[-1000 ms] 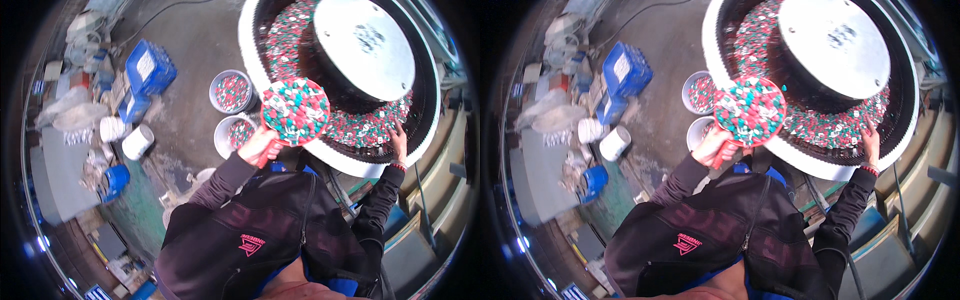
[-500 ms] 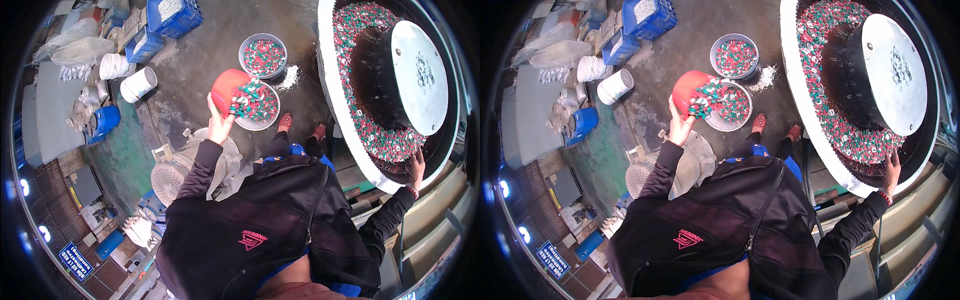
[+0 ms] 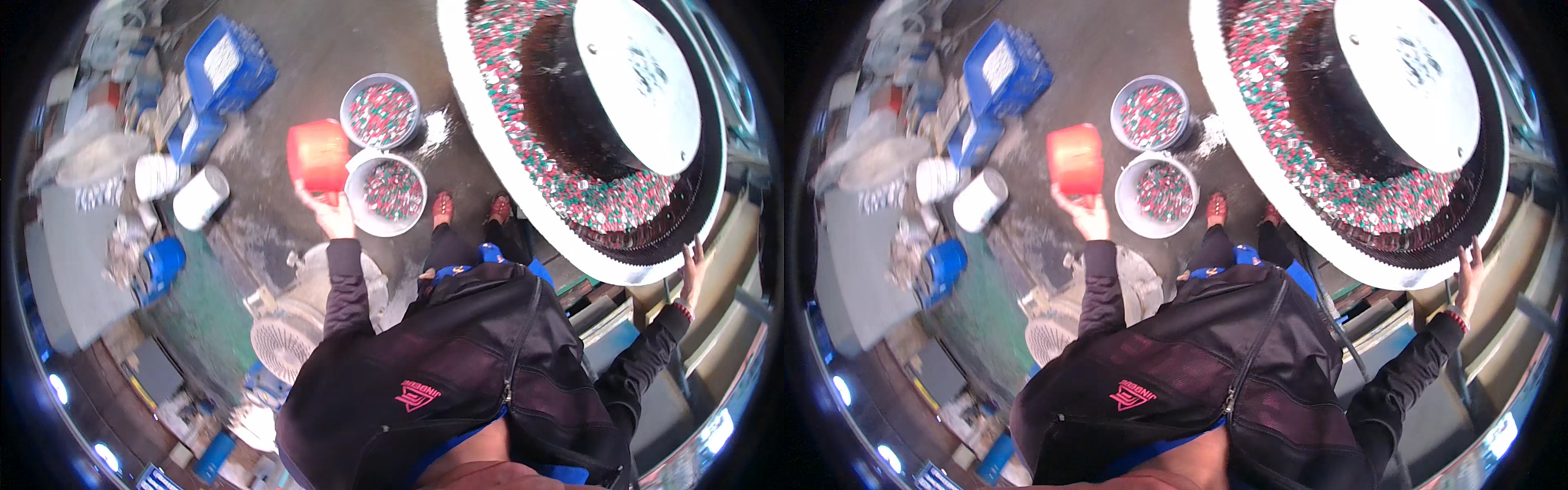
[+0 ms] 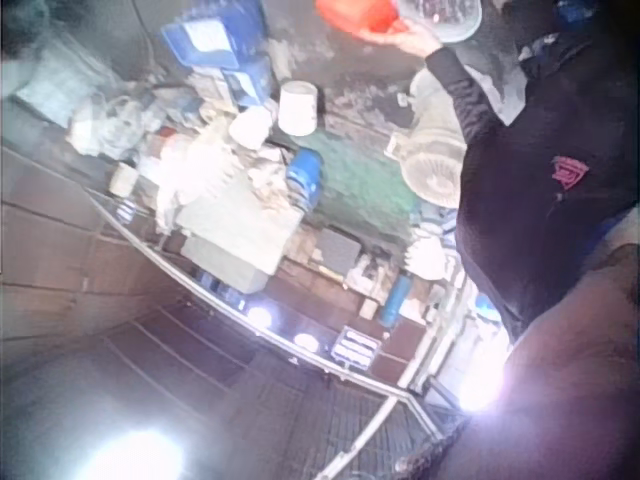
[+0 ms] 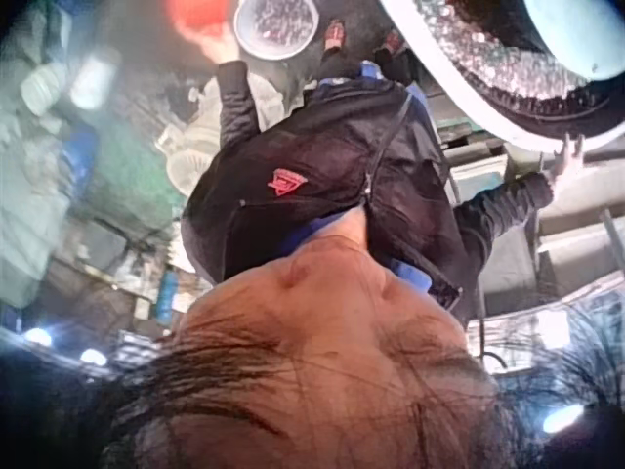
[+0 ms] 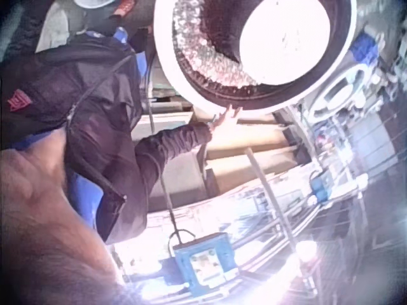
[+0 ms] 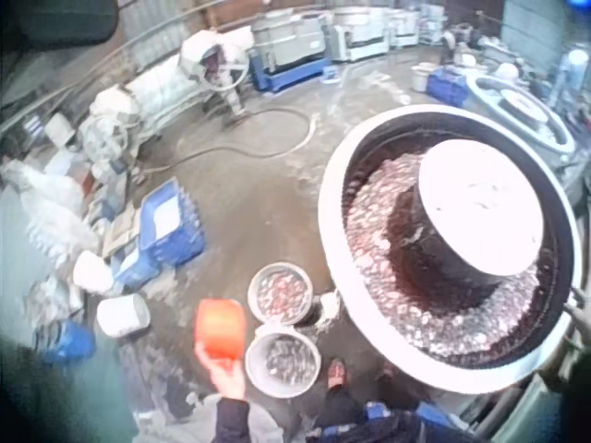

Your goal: The person scoops mixed red, green, and white plastic pellets from a rotating drum using a red scoop and transfers them into white buckets. The person repeatedly fills buckets and moves them aside to continue the process.

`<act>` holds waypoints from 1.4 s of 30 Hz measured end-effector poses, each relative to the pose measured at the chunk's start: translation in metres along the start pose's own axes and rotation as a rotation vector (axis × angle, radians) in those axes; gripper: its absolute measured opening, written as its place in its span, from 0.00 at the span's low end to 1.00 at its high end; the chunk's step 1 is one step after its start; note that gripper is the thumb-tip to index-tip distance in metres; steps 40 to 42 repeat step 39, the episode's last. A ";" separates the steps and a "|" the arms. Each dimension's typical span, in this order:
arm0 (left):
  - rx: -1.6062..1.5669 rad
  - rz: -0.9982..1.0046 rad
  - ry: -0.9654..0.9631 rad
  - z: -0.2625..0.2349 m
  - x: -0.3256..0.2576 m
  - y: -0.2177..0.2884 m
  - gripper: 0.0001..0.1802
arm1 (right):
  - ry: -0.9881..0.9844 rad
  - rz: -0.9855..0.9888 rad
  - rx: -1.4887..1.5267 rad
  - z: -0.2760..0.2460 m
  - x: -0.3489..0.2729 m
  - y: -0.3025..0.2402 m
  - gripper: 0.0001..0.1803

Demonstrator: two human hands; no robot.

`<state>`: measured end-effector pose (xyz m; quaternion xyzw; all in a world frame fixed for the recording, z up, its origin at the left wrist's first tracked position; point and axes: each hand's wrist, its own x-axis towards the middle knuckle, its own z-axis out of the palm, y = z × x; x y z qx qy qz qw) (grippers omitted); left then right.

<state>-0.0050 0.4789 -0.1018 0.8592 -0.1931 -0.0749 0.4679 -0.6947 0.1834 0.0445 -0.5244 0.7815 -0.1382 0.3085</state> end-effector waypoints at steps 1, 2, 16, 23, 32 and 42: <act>-0.131 0.035 0.055 0.008 0.011 0.039 0.55 | 0.039 -0.019 0.006 0.001 0.001 0.003 0.35; -0.208 0.131 0.044 0.019 0.021 0.080 0.56 | 0.072 -0.029 0.116 0.002 0.003 0.005 0.35; 1.175 1.141 -0.264 0.447 0.114 0.284 0.43 | 0.211 -0.302 -0.529 0.147 0.351 0.206 0.29; 1.277 1.211 -0.447 0.439 0.053 0.142 0.41 | 0.099 -0.173 -0.723 0.175 0.368 0.229 0.27; 1.238 0.481 -1.143 0.364 -0.150 0.139 0.15 | -0.242 -0.040 -0.294 0.242 0.268 0.184 0.46; 0.892 0.580 -1.416 0.419 -0.305 0.102 0.15 | -0.617 0.391 0.007 0.283 0.175 0.169 0.42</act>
